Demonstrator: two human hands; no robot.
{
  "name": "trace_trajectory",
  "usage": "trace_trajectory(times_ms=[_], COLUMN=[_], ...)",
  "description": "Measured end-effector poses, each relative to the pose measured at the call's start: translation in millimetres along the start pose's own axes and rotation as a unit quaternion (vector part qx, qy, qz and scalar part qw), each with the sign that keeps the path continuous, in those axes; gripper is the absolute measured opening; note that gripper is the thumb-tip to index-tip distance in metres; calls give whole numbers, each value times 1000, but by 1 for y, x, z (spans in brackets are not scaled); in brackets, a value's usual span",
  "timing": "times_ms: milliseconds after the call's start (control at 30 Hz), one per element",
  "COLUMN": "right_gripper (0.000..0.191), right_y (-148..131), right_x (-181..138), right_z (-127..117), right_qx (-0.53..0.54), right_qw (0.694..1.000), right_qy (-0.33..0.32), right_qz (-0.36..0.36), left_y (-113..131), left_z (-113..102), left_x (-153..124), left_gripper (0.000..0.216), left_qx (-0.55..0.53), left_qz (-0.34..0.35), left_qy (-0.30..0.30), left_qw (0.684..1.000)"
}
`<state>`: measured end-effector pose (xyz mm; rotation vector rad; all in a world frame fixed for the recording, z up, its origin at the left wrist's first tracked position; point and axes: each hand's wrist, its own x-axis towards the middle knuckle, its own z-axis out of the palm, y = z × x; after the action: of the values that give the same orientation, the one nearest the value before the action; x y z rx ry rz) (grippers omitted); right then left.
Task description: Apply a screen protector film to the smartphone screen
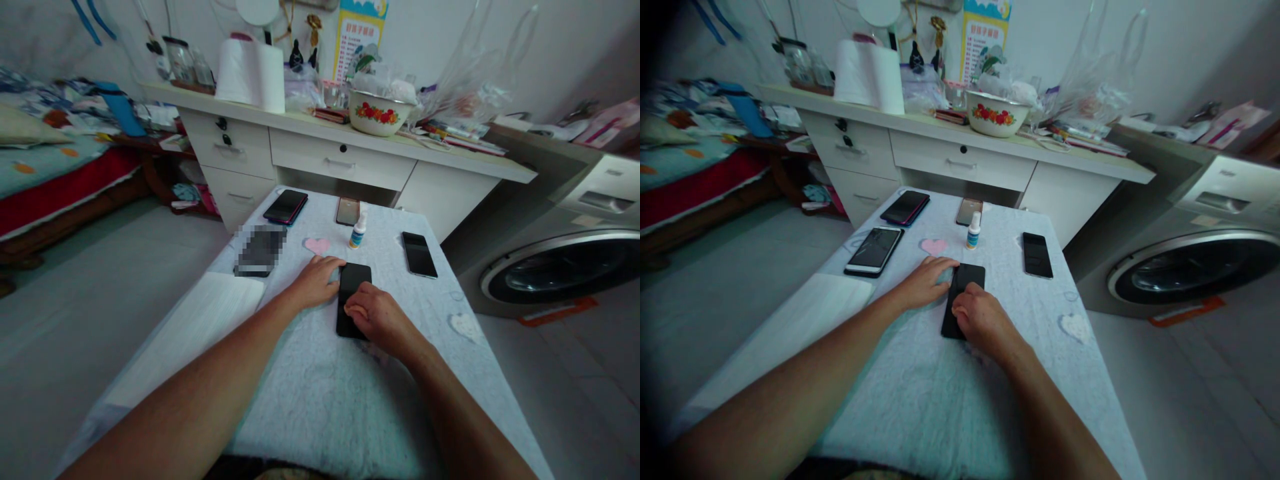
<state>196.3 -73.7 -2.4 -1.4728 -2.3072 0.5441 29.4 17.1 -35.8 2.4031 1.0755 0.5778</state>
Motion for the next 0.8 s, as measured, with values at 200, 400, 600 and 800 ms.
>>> trace_trajectory(times_ms=[200,400,600,800], right_gripper=[19,21,20,20], right_y=[1,7,12,16], right_x=[-2,-5,-8,-8], right_z=[-7,-17,-22,-22], right_qx=[4,-8,-19,-32], right_qw=[1000,999,998,996], right_qy=[-6,-14,-3,4], right_qz=[11,42,67,80], left_y=[-2,0,1,0], left_z=[2,-1,-2,0], left_x=[0,0,0,0], left_gripper=[48,48,47,47], left_qx=[0,2,-4,-5], left_qz=[2,-3,-3,1], left_qy=[3,-2,-3,0], left_qw=[1000,1000,1000,1000])
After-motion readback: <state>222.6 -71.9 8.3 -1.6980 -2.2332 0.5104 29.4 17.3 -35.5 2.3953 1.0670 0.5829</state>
